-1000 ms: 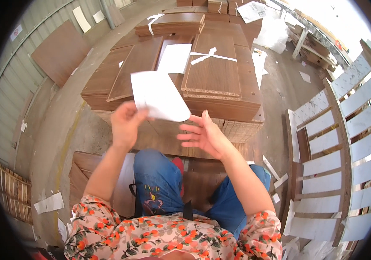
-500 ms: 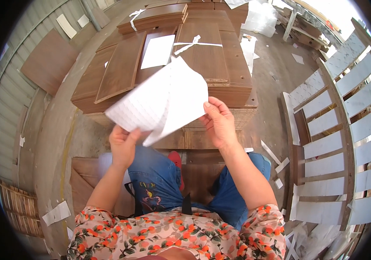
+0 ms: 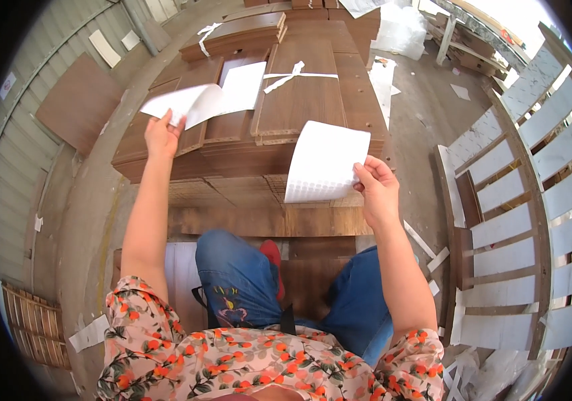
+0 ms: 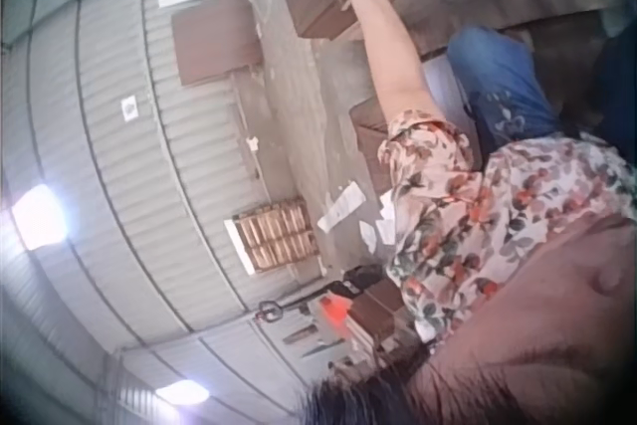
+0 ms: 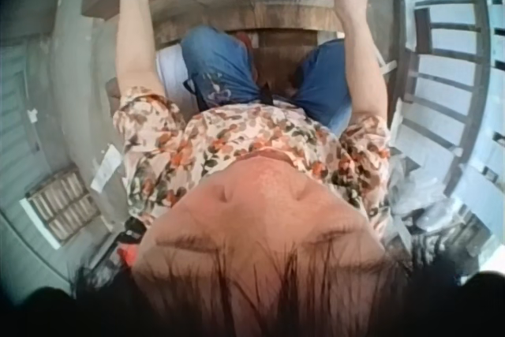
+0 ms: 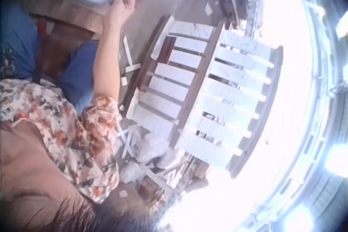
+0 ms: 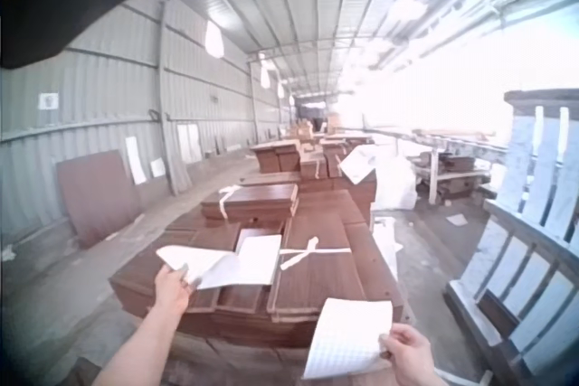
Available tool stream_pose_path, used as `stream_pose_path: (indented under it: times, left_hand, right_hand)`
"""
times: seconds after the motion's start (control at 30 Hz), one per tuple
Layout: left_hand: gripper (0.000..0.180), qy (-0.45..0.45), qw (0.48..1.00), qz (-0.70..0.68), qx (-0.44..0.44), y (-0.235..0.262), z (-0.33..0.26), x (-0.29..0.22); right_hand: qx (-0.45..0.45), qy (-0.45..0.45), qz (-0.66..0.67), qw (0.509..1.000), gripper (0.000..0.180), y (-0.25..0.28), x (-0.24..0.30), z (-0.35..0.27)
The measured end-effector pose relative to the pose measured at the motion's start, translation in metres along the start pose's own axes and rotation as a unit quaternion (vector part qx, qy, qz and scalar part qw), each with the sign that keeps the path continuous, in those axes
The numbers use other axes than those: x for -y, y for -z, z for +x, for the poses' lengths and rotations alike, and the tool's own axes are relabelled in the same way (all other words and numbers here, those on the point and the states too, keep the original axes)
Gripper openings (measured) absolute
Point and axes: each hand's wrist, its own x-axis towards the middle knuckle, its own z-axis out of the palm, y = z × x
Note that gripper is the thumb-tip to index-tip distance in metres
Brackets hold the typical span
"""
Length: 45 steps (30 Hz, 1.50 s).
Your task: The person peels small circular white stickers from a sheet and applies them to specific pre-drilled holes on the edges of wooden furniture panels.
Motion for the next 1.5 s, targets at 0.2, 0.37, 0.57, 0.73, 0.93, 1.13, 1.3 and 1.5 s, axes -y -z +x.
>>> stream_pose_path:
  times: [0.2, 0.37, 0.57, 0.73, 0.93, 1.13, 1.3, 1.5]
  left_hand:
    - [0.024, 0.041, 0.977, 0.207, 0.003, 0.018, -0.005, -0.004]
    - [0.032, -0.005, 0.959, 0.212, 0.187, 0.000, -0.019, -0.036]
    - [0.027, -0.102, 0.916, 0.115, 0.369, -0.065, -0.020, -0.055]
    - [0.031, 0.008, 0.967, 0.216, 0.138, -0.030, 0.024, -0.009]
    - [0.051, -0.178, 0.845, 0.504, 0.004, 0.003, 0.027, 0.025]
    - [0.067, -0.054, 0.857, 0.271, 0.434, -0.060, -0.173, 0.040]
    - [0.093, 0.162, 0.868, 0.079, 0.463, -0.071, -0.241, 0.065]
    - [0.036, 0.150, 0.855, 0.092, 0.488, -0.058, -0.264, 0.063]
  right_hand:
    - [0.031, 0.011, -0.102, 0.994, 0.011, -0.004, 0.003, -0.014]
    - [0.100, 0.076, -0.118, 0.985, 0.010, -0.013, 0.000, -0.015]
    - [0.078, 0.054, -0.076, 0.993, 0.012, -0.008, 0.004, -0.016]
    - [0.017, -0.058, 0.071, 0.996, 0.010, -0.007, 0.017, -0.018]
    - [-0.057, -0.074, 0.139, 0.986, 0.011, 0.007, 0.019, -0.008]
    - [-0.064, -0.076, 0.164, 0.981, 0.017, 0.012, 0.016, -0.004]
    - [-0.009, -0.098, 0.189, 0.977, 0.023, 0.009, 0.002, 0.001]
    - [-0.053, -0.096, 0.107, 0.988, 0.032, 0.007, 0.013, -0.013]
